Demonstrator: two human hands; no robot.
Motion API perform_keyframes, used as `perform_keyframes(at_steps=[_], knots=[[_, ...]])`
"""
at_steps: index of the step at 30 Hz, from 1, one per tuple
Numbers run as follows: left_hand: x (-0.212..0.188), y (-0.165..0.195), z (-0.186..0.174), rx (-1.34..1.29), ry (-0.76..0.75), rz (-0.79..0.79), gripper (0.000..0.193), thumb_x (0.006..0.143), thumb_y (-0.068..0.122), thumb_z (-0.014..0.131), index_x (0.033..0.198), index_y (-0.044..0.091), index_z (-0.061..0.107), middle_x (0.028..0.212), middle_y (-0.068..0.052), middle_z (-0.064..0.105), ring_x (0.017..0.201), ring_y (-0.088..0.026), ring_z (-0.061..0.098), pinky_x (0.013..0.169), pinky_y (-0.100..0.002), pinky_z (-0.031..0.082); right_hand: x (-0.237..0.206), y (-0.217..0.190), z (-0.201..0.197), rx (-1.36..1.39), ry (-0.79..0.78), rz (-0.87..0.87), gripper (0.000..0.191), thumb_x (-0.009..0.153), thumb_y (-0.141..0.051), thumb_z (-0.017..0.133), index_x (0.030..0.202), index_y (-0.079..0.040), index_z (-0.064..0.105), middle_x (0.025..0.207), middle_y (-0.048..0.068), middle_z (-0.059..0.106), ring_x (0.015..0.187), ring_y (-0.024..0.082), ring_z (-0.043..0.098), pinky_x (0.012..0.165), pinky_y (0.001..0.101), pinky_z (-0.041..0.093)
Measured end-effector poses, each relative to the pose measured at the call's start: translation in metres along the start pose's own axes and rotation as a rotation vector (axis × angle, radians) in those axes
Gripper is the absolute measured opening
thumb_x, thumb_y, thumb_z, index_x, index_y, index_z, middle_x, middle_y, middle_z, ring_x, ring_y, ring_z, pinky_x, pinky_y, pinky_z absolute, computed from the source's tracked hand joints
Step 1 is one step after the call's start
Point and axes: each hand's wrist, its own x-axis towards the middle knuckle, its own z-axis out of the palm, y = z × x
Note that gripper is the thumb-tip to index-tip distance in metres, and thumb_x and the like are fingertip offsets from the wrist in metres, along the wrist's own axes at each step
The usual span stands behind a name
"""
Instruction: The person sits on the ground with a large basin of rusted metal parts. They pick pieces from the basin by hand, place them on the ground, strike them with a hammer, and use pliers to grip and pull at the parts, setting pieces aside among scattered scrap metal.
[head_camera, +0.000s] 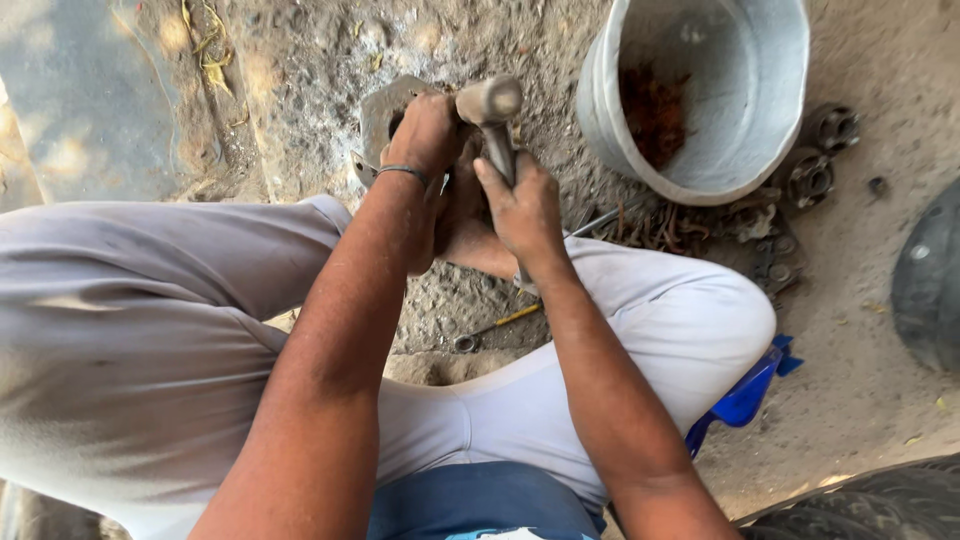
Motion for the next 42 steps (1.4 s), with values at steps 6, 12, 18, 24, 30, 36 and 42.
perform_keyframes(at_steps=[6,12,18,24,30,36,42], knots=[[-0.002,0.011,-0.005,-0.045,0.002,-0.060,0.017,0.089,0.021,0.075,0.102,0.011,0.074,0.081,-0.017,0.073,0.078,-0.037,0.072,0.076,-0.050,0.055,0.007,-0.042,-0.087,0.634,0.150,0.051,0.021,0.106,-0.029,0.070,0.097,-0.011,0.066,0.074,-0.003,0.060,0.051,0.006,0.053,0.039,0.0252,0.046],[0.010,0.025,-0.005,0.092,-0.093,-0.019,0.015,0.097,0.024,0.072,0.097,0.008,0.071,0.083,-0.019,0.072,0.081,-0.038,0.071,0.076,-0.051,0.055,0.022,-0.060,-0.130,0.847,0.390,-0.520,0.027,0.111,-0.034,0.059,0.098,-0.010,0.059,0.073,0.004,0.056,0.047,0.010,0.054,0.041,0.0287,0.045],[0.001,0.035,-0.013,-0.014,-0.057,-0.033,0.014,0.093,0.021,0.074,0.098,0.008,0.071,0.084,-0.021,0.071,0.081,-0.042,0.068,0.074,-0.052,0.053,-0.008,0.008,-0.015,0.230,-0.034,0.296,0.020,0.102,-0.028,0.069,0.093,-0.011,0.064,0.067,-0.003,0.061,0.052,0.007,0.057,0.044,0.0253,0.045],[-0.001,0.026,-0.015,-0.026,0.040,0.088,0.024,0.085,0.015,0.077,0.106,0.006,0.069,0.089,-0.021,0.072,0.086,-0.045,0.067,0.076,-0.053,0.052,-0.011,-0.015,-0.070,0.596,0.081,0.396,0.025,0.101,-0.034,0.070,0.091,-0.013,0.062,0.064,-0.005,0.055,0.047,0.006,0.049,0.038,0.0246,0.040],[0.000,0.018,-0.001,0.029,-0.061,-0.013,0.019,0.092,0.016,0.076,0.108,0.007,0.071,0.091,-0.020,0.073,0.089,-0.042,0.069,0.079,-0.052,0.054,0.009,-0.053,-0.139,0.863,0.448,-0.377,0.031,0.112,-0.032,0.062,0.090,-0.011,0.057,0.066,0.004,0.050,0.043,0.010,0.048,0.041,0.0281,0.045],[-0.002,0.015,0.004,0.053,-0.107,-0.106,0.022,0.092,0.007,0.070,0.112,0.014,0.075,0.097,-0.015,0.076,0.087,-0.031,0.074,0.081,-0.045,0.057,0.002,-0.017,-0.030,0.104,-0.117,0.235,0.023,0.102,-0.027,0.068,0.097,-0.006,0.061,0.074,0.000,0.063,0.056,0.007,0.062,0.047,0.0246,0.049],[-0.003,-0.001,0.002,-0.036,-0.032,-0.169,0.013,0.095,0.017,0.076,0.107,0.010,0.075,0.092,-0.016,0.076,0.080,-0.028,0.074,0.078,-0.040,0.059,-0.040,-0.002,-0.047,0.559,-0.052,0.492,0.020,0.099,-0.023,0.069,0.093,-0.006,0.059,0.066,0.000,0.054,0.048,0.008,0.051,0.039,0.0249,0.042]])
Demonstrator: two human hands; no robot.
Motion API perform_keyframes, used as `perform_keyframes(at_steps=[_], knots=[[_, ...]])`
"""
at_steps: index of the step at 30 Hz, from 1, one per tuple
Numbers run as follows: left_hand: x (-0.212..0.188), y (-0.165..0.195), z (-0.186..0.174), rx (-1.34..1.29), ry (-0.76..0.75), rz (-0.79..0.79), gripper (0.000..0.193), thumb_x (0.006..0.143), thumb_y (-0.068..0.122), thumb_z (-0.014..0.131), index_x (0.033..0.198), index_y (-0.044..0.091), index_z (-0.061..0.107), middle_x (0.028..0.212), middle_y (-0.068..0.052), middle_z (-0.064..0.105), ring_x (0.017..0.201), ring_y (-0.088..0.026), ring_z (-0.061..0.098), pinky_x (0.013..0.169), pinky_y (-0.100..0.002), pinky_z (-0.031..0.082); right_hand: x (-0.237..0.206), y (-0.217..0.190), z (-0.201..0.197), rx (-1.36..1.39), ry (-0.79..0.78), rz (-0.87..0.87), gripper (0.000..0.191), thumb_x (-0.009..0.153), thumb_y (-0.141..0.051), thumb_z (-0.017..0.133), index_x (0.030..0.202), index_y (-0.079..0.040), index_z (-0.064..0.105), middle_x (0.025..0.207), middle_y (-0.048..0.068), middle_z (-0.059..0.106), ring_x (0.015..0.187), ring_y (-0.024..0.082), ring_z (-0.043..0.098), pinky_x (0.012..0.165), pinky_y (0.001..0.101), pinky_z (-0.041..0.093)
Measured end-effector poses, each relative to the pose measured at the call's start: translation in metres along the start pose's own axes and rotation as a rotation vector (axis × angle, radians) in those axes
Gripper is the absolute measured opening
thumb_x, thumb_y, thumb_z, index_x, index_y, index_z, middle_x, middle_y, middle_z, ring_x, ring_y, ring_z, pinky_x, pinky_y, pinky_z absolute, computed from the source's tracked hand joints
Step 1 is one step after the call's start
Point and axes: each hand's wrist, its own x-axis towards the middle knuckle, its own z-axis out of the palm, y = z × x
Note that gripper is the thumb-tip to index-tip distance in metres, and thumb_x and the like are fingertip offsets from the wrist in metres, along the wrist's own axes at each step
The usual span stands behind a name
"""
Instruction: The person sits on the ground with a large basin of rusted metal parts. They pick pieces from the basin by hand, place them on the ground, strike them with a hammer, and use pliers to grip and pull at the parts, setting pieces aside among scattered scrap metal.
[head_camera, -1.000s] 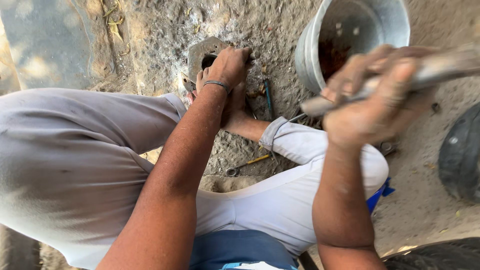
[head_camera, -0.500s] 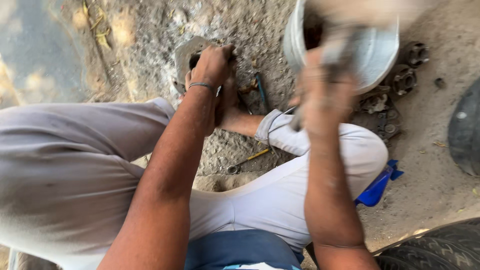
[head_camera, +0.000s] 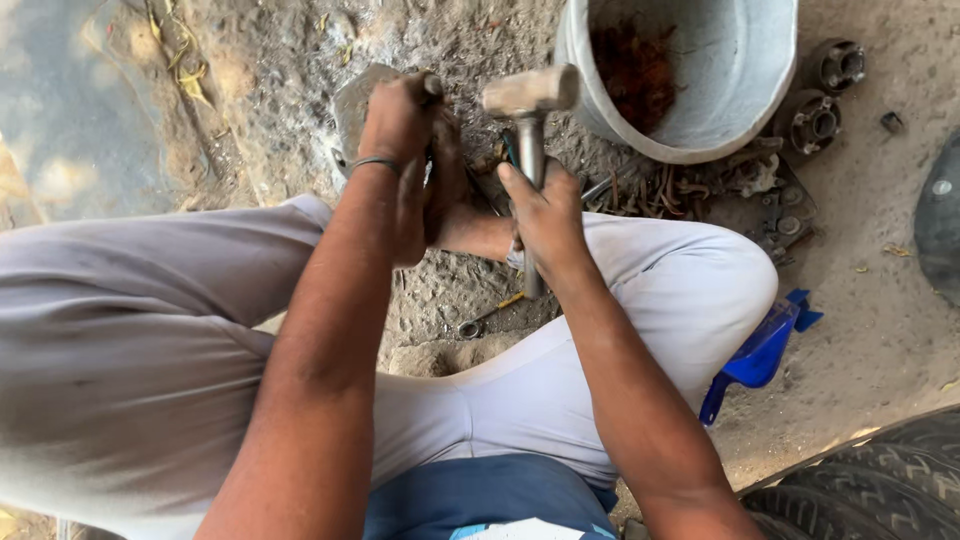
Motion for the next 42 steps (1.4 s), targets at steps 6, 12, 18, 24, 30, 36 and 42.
perform_keyframes(at_steps=[6,12,18,24,30,36,42], knots=[[0.004,-0.012,-0.026,-0.359,0.175,-0.011,0.009,0.091,0.012,0.081,0.095,0.006,0.076,0.088,-0.008,0.079,0.080,-0.018,0.076,0.073,-0.034,0.061,-0.011,-0.008,-0.015,0.225,-0.013,0.003,0.028,0.101,-0.027,0.070,0.091,-0.006,0.054,0.066,-0.003,0.051,0.047,0.005,0.048,0.038,0.0237,0.041],[0.022,-0.006,-0.046,-0.528,0.230,0.159,0.004,0.096,0.003,0.076,0.098,0.001,0.073,0.089,-0.010,0.079,0.082,-0.017,0.076,0.075,-0.033,0.062,0.003,-0.007,-0.020,0.314,0.020,0.120,0.026,0.098,-0.027,0.070,0.091,-0.007,0.054,0.061,-0.002,0.050,0.040,0.005,0.044,0.032,0.0244,0.040],[0.027,-0.005,-0.046,-0.624,0.195,0.093,0.006,0.100,0.005,0.074,0.100,-0.001,0.072,0.092,-0.010,0.079,0.079,-0.014,0.074,0.069,-0.029,0.062,0.007,-0.005,-0.020,0.318,0.002,0.122,0.029,0.099,-0.029,0.070,0.091,-0.006,0.053,0.061,-0.002,0.051,0.040,0.005,0.045,0.032,0.0239,0.041],[0.025,-0.001,-0.043,-0.685,0.097,-0.030,0.009,0.101,0.011,0.070,0.101,0.002,0.073,0.097,-0.009,0.081,0.090,-0.016,0.081,0.076,-0.031,0.070,0.009,-0.003,-0.018,0.290,0.006,0.173,0.029,0.098,-0.030,0.070,0.092,-0.006,0.054,0.060,-0.001,0.051,0.040,0.004,0.047,0.032,0.0219,0.042],[0.028,-0.001,-0.046,-0.696,0.098,-0.049,0.009,0.101,0.011,0.070,0.102,0.002,0.072,0.097,-0.010,0.080,0.089,-0.018,0.081,0.076,-0.033,0.070,0.010,-0.007,-0.017,0.298,0.015,0.190,0.030,0.098,-0.030,0.070,0.093,-0.005,0.054,0.061,-0.001,0.052,0.040,0.004,0.047,0.032,0.0218,0.043],[0.027,-0.005,-0.040,-0.494,0.143,0.022,0.012,0.099,0.014,0.076,0.100,0.003,0.073,0.093,-0.009,0.080,0.087,-0.017,0.079,0.079,-0.033,0.067,0.013,-0.006,-0.019,0.290,0.023,0.222,0.030,0.098,-0.031,0.069,0.095,-0.005,0.054,0.061,-0.002,0.052,0.040,0.004,0.047,0.032,0.0217,0.043],[0.028,-0.006,-0.041,-0.314,0.185,0.033,0.014,0.097,0.016,0.079,0.097,0.004,0.072,0.087,-0.008,0.078,0.081,-0.016,0.077,0.074,-0.034,0.064,0.012,-0.005,-0.019,0.276,0.023,0.220,0.030,0.097,-0.031,0.070,0.095,-0.005,0.055,0.062,-0.001,0.052,0.040,0.004,0.048,0.032,0.0219,0.043]])
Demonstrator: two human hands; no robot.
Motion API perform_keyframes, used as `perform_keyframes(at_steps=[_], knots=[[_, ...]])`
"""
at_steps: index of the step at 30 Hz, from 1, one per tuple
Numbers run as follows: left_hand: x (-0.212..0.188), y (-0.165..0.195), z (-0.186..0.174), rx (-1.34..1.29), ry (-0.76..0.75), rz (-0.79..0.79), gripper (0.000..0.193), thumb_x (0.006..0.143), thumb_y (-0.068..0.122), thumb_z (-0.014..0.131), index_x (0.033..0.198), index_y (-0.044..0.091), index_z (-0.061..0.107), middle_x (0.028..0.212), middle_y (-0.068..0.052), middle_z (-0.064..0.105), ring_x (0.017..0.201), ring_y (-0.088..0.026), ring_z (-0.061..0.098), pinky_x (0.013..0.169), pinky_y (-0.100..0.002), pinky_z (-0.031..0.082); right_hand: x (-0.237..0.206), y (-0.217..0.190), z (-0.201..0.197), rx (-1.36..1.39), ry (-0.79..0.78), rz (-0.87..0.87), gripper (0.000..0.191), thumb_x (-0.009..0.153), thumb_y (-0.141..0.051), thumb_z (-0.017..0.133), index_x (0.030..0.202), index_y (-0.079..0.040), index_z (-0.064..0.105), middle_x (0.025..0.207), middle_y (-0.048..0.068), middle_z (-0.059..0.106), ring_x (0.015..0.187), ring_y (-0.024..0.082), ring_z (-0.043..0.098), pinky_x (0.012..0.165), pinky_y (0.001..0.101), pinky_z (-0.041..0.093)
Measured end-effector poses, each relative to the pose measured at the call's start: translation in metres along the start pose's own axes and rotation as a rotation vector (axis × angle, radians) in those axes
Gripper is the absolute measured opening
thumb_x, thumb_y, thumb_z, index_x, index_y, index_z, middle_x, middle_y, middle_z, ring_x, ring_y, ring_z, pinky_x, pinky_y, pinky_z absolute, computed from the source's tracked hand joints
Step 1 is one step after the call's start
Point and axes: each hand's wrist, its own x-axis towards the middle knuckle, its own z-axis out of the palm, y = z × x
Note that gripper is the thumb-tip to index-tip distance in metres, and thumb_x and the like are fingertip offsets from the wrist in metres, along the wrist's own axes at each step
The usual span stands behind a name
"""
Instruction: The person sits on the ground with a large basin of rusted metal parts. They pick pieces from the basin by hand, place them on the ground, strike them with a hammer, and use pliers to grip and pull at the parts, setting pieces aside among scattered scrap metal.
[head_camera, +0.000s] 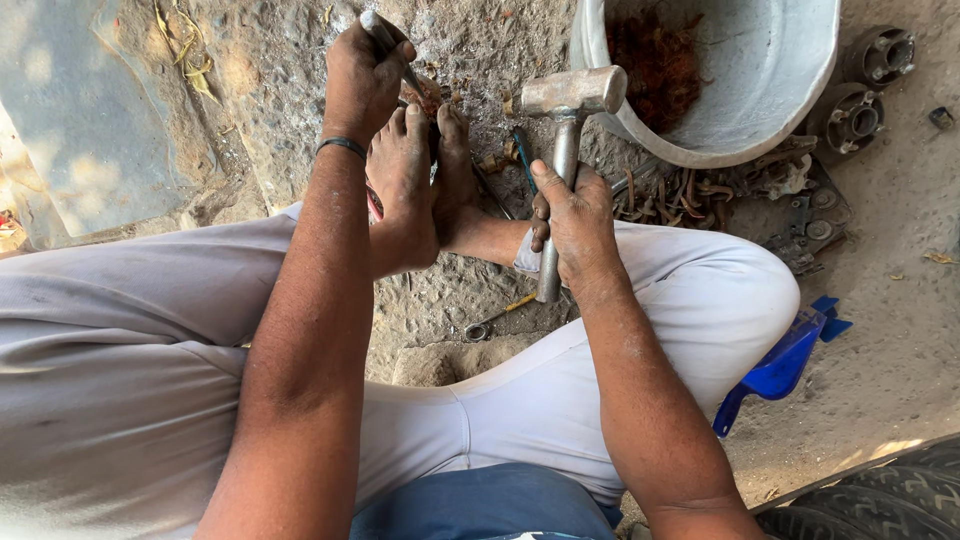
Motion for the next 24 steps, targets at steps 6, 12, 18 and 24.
perform_keyframes(at_steps=[6,12,18,24], knots=[[-0.005,0.002,0.004,0.045,-0.039,0.008,0.011,0.098,0.015,0.077,0.096,0.007,0.071,0.085,-0.006,0.077,0.079,-0.015,0.077,0.073,-0.035,0.065,0.000,-0.001,0.002,0.005,-0.006,-0.013,0.031,0.097,-0.031,0.071,0.094,-0.005,0.055,0.062,-0.001,0.052,0.040,0.004,0.048,0.032,0.0218,0.044],[-0.012,0.003,0.008,0.054,-0.066,-0.005,0.009,0.098,0.017,0.078,0.097,0.011,0.071,0.086,-0.005,0.079,0.080,-0.016,0.078,0.071,-0.036,0.064,0.001,0.000,0.003,-0.036,0.008,0.017,0.029,0.097,-0.032,0.069,0.096,-0.005,0.056,0.061,-0.001,0.052,0.041,0.003,0.049,0.032,0.0214,0.045],[-0.012,-0.007,0.017,0.187,-0.069,-0.021,0.007,0.096,0.018,0.078,0.099,0.013,0.074,0.088,-0.006,0.079,0.079,-0.018,0.078,0.071,-0.037,0.064,0.000,-0.002,0.007,-0.056,0.011,0.004,0.029,0.097,-0.031,0.069,0.095,-0.005,0.055,0.061,-0.001,0.052,0.040,0.004,0.048,0.032,0.0220,0.043],[0.000,-0.019,0.033,0.233,-0.070,0.131,0.015,0.095,0.016,0.079,0.105,0.007,0.071,0.089,-0.012,0.078,0.077,-0.021,0.077,0.073,-0.038,0.065,-0.003,-0.006,0.010,-0.135,0.012,-0.043,0.028,0.098,-0.029,0.069,0.093,-0.005,0.054,0.063,-0.002,0.051,0.041,0.004,0.046,0.032,0.0223,0.042]])
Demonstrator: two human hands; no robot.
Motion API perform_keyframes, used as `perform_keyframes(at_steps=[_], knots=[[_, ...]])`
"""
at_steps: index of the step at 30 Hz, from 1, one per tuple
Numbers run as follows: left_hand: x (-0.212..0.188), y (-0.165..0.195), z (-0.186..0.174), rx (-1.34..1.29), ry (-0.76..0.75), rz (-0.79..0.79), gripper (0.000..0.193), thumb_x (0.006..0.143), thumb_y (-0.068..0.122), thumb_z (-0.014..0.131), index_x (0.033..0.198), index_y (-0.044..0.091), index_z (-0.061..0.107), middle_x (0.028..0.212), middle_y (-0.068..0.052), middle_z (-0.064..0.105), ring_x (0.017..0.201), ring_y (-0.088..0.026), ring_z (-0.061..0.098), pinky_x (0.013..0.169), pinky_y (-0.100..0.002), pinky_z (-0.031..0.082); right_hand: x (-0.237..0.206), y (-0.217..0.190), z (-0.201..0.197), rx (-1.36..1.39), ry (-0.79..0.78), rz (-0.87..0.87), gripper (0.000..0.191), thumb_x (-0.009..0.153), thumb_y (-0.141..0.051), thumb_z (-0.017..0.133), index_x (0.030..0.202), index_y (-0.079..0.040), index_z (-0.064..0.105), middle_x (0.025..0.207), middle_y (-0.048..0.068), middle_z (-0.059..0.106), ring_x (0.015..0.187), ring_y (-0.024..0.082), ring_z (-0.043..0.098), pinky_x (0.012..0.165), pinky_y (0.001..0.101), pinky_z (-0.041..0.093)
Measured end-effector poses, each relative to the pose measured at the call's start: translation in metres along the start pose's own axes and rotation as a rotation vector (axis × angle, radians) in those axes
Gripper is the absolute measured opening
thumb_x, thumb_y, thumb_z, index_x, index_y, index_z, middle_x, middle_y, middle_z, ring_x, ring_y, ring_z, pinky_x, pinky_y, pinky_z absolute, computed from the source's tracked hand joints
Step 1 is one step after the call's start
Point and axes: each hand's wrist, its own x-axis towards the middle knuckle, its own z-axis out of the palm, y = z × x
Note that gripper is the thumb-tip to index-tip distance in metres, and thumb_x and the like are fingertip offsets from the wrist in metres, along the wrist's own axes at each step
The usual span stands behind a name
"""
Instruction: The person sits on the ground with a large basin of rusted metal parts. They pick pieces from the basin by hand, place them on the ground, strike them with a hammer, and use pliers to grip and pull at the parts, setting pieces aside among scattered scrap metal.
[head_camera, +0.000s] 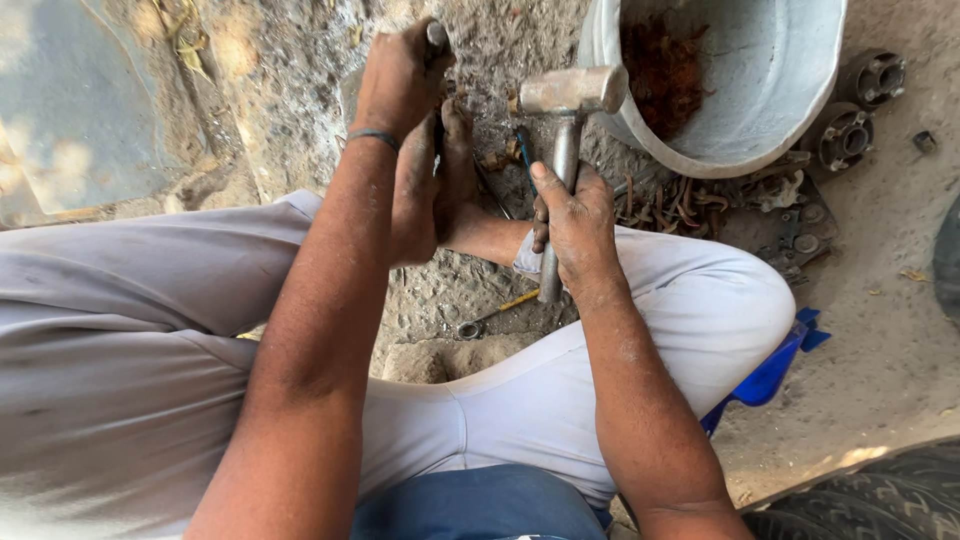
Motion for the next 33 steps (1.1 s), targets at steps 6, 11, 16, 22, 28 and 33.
perform_keyframes(at_steps=[6,11,16,22,28,33], knots=[[0.002,-0.005,-0.003,0.055,0.037,0.019,0.021,0.094,0.019,0.083,0.100,0.005,0.070,0.083,-0.015,0.077,0.074,-0.027,0.077,0.069,-0.040,0.063,0.001,0.004,0.001,0.004,-0.003,-0.020,0.029,0.098,-0.029,0.070,0.092,-0.005,0.055,0.063,-0.002,0.051,0.041,0.004,0.046,0.032,0.0222,0.041],[0.002,-0.002,-0.001,0.139,0.008,0.030,0.022,0.092,0.020,0.083,0.102,0.005,0.071,0.081,-0.015,0.076,0.072,-0.029,0.075,0.067,-0.042,0.061,0.004,0.008,0.000,0.016,-0.015,-0.014,0.028,0.098,-0.029,0.070,0.092,-0.005,0.055,0.062,-0.001,0.052,0.041,0.004,0.047,0.032,0.0223,0.042],[0.003,-0.002,0.000,0.147,-0.007,0.072,0.023,0.094,0.018,0.081,0.106,0.003,0.070,0.081,-0.015,0.076,0.074,-0.029,0.075,0.067,-0.042,0.063,0.005,0.008,-0.002,0.020,-0.007,-0.010,0.028,0.098,-0.029,0.070,0.093,-0.005,0.056,0.063,-0.002,0.052,0.041,0.004,0.047,0.032,0.0218,0.042],[0.000,-0.006,-0.001,0.109,-0.013,-0.045,0.020,0.096,0.023,0.084,0.095,0.007,0.073,0.083,-0.012,0.077,0.074,-0.024,0.076,0.068,-0.038,0.063,0.005,0.008,0.000,-0.006,-0.010,-0.009,0.028,0.099,-0.029,0.070,0.093,-0.005,0.056,0.062,-0.002,0.051,0.041,0.004,0.047,0.032,0.0222,0.042],[0.002,-0.001,0.007,0.076,-0.030,-0.020,0.016,0.095,0.020,0.080,0.103,0.008,0.072,0.084,-0.010,0.077,0.072,-0.021,0.078,0.071,-0.037,0.064,0.004,-0.012,0.009,-0.193,0.004,-0.125,0.028,0.099,-0.032,0.069,0.096,-0.006,0.061,0.064,-0.003,0.056,0.044,0.004,0.054,0.035,0.0219,0.050],[0.000,0.005,0.011,0.175,0.010,0.067,0.020,0.091,0.019,0.082,0.104,0.007,0.073,0.084,-0.012,0.078,0.076,-0.031,0.075,0.073,-0.044,0.061,0.021,-0.035,0.011,-0.273,-0.036,-0.404,0.031,0.103,-0.034,0.067,0.102,-0.003,0.061,0.066,-0.002,0.060,0.046,0.006,0.059,0.038,0.0234,0.053]])
